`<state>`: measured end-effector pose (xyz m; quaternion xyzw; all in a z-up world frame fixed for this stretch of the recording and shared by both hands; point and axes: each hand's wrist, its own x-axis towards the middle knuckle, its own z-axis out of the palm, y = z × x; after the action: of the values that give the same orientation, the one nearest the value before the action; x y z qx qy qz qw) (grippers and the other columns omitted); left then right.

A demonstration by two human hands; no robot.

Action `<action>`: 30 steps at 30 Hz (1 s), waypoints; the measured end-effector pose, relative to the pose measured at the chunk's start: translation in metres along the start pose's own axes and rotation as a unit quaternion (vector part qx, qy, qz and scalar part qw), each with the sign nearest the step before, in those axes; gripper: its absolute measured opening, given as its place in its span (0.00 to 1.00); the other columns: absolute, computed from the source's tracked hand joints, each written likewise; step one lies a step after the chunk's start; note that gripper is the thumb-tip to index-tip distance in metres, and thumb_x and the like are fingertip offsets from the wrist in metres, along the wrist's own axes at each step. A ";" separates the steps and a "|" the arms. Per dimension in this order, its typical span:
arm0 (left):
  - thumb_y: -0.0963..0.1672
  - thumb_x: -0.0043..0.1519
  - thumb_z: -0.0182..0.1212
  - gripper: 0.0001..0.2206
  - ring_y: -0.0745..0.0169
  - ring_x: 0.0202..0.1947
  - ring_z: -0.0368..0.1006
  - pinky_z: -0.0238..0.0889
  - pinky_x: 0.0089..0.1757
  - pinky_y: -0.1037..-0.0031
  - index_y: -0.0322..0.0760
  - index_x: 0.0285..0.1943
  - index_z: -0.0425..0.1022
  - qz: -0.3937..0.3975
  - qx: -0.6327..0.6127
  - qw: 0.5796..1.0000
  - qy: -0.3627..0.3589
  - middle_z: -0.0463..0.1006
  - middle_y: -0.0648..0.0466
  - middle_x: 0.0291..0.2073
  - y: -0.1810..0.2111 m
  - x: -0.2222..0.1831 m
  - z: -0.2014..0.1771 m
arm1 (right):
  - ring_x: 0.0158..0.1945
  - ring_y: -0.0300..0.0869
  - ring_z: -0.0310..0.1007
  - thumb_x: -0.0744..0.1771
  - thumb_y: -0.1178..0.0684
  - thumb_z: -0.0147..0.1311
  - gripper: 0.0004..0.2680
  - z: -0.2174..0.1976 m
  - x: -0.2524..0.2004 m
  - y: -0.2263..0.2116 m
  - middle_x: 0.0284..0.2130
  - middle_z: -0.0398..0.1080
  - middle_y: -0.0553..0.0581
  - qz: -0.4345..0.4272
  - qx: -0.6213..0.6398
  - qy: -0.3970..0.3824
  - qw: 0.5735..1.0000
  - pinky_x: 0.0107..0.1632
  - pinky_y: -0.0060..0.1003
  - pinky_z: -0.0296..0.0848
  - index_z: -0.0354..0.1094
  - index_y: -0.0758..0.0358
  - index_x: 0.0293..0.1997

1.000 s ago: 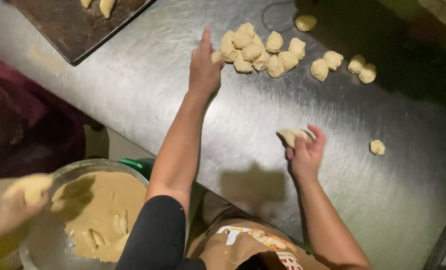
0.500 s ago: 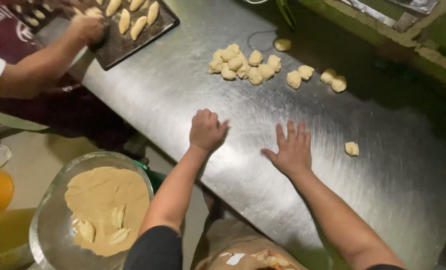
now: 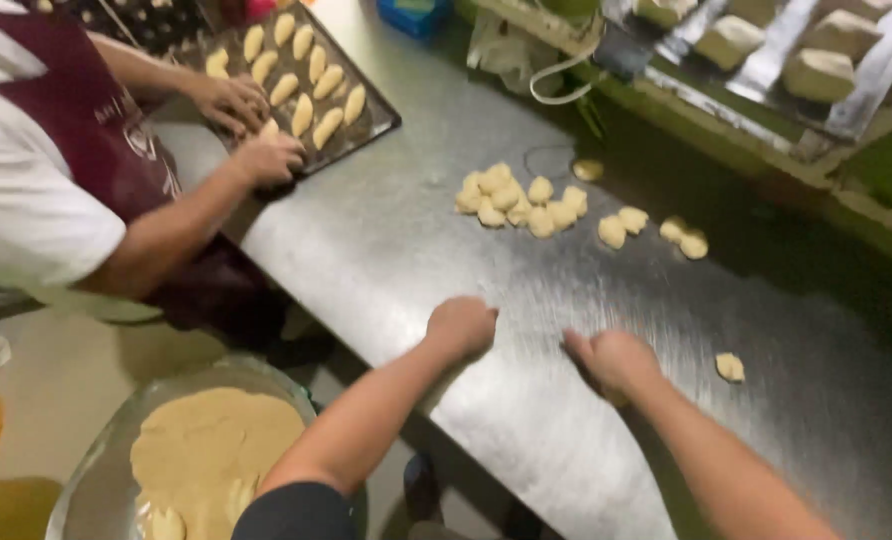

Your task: Shaping small dough portions into bread rolls on a stainless steel production table.

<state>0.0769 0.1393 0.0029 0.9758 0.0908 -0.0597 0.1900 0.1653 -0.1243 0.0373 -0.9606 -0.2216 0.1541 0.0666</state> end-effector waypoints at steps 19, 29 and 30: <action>0.61 0.66 0.44 0.38 0.38 0.77 0.48 0.38 0.68 0.42 0.29 0.74 0.61 0.084 0.066 0.994 0.029 0.58 0.33 0.73 0.006 -0.067 -0.034 | 0.76 0.63 0.50 0.71 0.39 0.41 0.25 0.060 -0.012 0.052 0.70 0.59 0.73 -0.031 -0.040 0.243 0.969 0.76 0.55 0.44 0.59 0.69 0.72; 0.55 0.57 0.74 0.14 0.61 0.30 0.75 0.68 0.37 0.69 0.48 0.38 0.83 -0.226 -0.463 0.852 0.091 0.78 0.56 0.22 0.000 -0.159 0.040 | 0.49 0.46 0.77 0.68 0.51 0.60 0.09 0.073 -0.169 0.047 0.41 0.78 0.60 0.202 0.485 0.206 0.825 0.55 0.41 0.73 0.75 0.59 0.52; 0.55 0.57 0.74 0.14 0.61 0.30 0.75 0.68 0.37 0.69 0.48 0.38 0.83 -0.242 -0.459 0.852 0.073 0.78 0.56 0.22 0.004 -0.161 0.050 | 0.49 0.46 0.77 0.68 0.51 0.60 0.09 0.073 -0.169 0.064 0.41 0.78 0.60 0.220 0.484 0.189 0.826 0.55 0.41 0.73 0.75 0.59 0.52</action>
<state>-0.0837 0.0919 -0.0173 0.7265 0.3543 0.0158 0.5886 0.0227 -0.2522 0.0007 -0.8386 0.1155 0.0673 0.5280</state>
